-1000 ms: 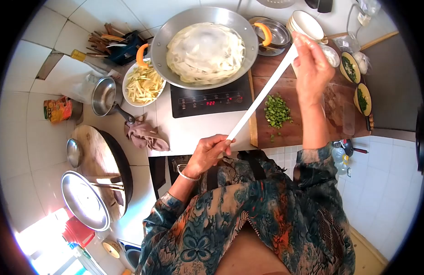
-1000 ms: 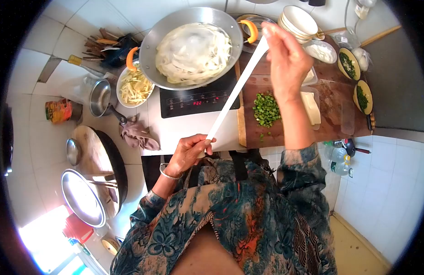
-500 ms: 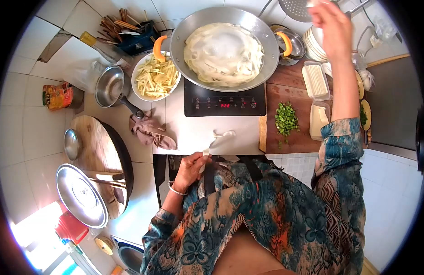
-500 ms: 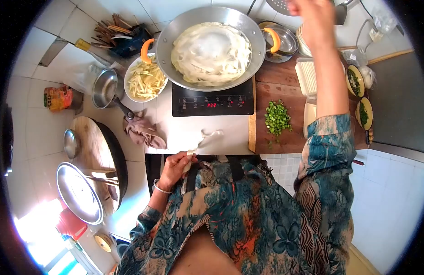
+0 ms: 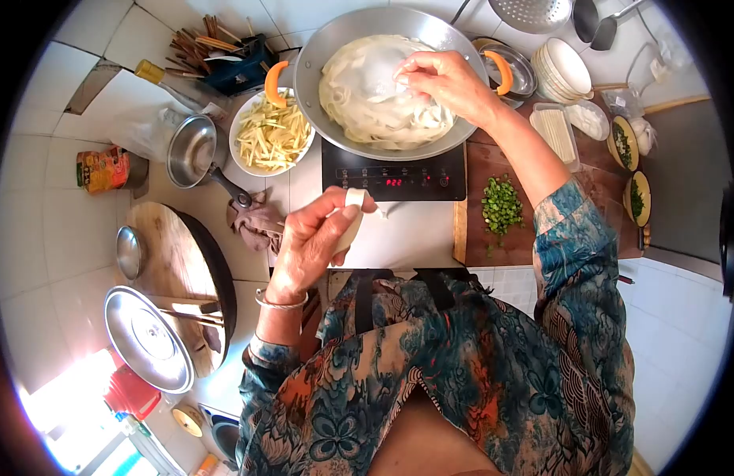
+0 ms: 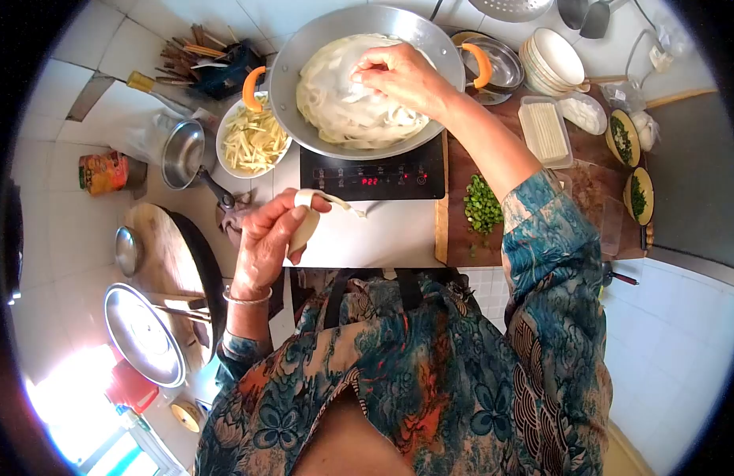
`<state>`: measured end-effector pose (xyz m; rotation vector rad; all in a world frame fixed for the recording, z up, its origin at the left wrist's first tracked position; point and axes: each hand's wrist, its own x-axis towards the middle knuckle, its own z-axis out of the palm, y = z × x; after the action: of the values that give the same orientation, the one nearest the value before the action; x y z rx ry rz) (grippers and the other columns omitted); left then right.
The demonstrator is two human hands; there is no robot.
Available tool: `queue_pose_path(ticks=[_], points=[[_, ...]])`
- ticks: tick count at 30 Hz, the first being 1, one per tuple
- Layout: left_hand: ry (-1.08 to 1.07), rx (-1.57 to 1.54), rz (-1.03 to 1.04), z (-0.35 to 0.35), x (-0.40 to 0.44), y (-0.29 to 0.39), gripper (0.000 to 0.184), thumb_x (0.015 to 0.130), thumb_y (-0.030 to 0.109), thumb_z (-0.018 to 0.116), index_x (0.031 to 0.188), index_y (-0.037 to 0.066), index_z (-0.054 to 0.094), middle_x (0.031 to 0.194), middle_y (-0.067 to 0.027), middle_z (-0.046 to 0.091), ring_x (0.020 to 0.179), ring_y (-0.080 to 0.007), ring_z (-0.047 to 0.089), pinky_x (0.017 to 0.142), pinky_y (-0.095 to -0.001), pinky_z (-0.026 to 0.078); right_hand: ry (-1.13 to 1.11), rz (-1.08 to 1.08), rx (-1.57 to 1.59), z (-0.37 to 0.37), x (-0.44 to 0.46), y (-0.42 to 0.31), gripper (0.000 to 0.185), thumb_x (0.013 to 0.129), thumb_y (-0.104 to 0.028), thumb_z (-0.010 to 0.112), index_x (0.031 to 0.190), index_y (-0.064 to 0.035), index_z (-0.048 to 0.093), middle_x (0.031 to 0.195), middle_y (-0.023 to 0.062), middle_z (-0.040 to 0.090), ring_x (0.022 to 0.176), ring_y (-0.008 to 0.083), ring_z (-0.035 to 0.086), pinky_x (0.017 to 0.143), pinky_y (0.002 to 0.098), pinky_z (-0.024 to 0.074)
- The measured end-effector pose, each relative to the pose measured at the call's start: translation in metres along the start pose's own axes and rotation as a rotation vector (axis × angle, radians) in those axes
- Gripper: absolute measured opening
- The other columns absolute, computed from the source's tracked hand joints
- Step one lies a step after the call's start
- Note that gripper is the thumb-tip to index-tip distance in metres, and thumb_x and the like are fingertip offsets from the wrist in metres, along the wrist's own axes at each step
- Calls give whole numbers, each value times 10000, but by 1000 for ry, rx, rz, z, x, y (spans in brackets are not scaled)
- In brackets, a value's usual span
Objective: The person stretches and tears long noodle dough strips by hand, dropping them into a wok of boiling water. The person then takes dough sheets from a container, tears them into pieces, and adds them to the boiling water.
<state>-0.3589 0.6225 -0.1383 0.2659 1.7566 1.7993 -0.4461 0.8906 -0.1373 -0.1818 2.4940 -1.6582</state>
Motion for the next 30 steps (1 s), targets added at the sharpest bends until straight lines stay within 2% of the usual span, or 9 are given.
queue_pose_path(ticks=[5, 8, 11, 15, 19, 21, 23, 26, 30], points=[[62, -3, 56, 1, 31, 18, 234, 898, 191, 521, 1033, 19, 607, 833, -22, 624, 509, -21, 449, 416, -156, 365, -26, -5, 235, 13, -23, -16, 143, 873, -133, 568, 925, -4, 605, 753, 3, 577, 633, 64, 508, 593, 206, 432], [56, 21, 34, 5, 47, 28, 262, 894, 182, 515, 1066, 3, 599, 783, -24, 624, 496, -20, 436, 409, -145, 339, -65, -31, 307, 18, -31, -21, 126, 868, -117, 580, 909, 1, 595, 709, -12, 559, 617, 54, 495, 574, 205, 421], [38, 32, 44, 10, 52, 36, 266, 907, 167, 480, 1076, -2, 597, 747, -26, 623, 476, -19, 426, 394, -139, 317, 97, -78, 63, 9, -25, -8, 143, 845, -144, 615, 895, -10, 604, 739, 41, 597, 637, 77, 552, 552, 225, 439], [-20, 43, 97, 9, 59, 55, 276, 919, 166, 455, 1103, 2, 579, 758, -46, 637, 468, -17, 429, 384, -139, 327, 239, -205, -126, -8, -7, 18, 166, 826, -137, 625, 929, -8, 609, 812, 83, 634, 718, 102, 586, 633, 257, 472], [-44, -14, 112, 11, 60, 73, 294, 917, 123, 412, 1144, -6, 547, 800, -90, 641, 425, -26, 388, 381, -139, 304, 301, -204, 192, 3, -29, -7, 217, 844, -180, 608, 951, 9, 621, 857, 70, 642, 772, 126, 598, 706, 251, 479], [-66, -23, 129, 10, 61, 78, 293, 917, 128, 411, 1136, -8, 549, 805, -92, 640, 423, -27, 387, 381, -140, 301, 5, -74, 266, 22, -51, -20, 386, 898, -395, 520, 911, -29, 642, 809, 52, 624, 765, 119, 588, 706, 233, 467], [-73, 12, 111, 10, 60, 83, 271, 907, 110, 429, 1113, -13, 553, 808, -99, 640, 424, -27, 396, 380, -144, 308, -97, -58, 475, 42, -57, -24, 401, 906, -414, 498, 903, -40, 645, 786, 50, 614, 748, 105, 579, 713, 229, 464], [-62, 60, 85, 13, 55, 86, 245, 897, 111, 464, 1078, -19, 566, 808, -88, 642, 435, -29, 405, 384, -149, 325, -36, -157, 581, 49, -49, -49, 348, 915, -346, 514, 926, -22, 640, 788, 59, 617, 766, 108, 589, 707, 219, 473], [-7, 0, 84, 11, 43, 77, 216, 887, 133, 512, 1015, -21, 593, 795, -59, 642, 448, -30, 412, 390, -157, 344, 284, -389, 645, 56, -29, -62, 220, 921, -160, 517, 979, 28, 616, 823, 97, 644, 753, 125, 634, 633, 212, 513]])
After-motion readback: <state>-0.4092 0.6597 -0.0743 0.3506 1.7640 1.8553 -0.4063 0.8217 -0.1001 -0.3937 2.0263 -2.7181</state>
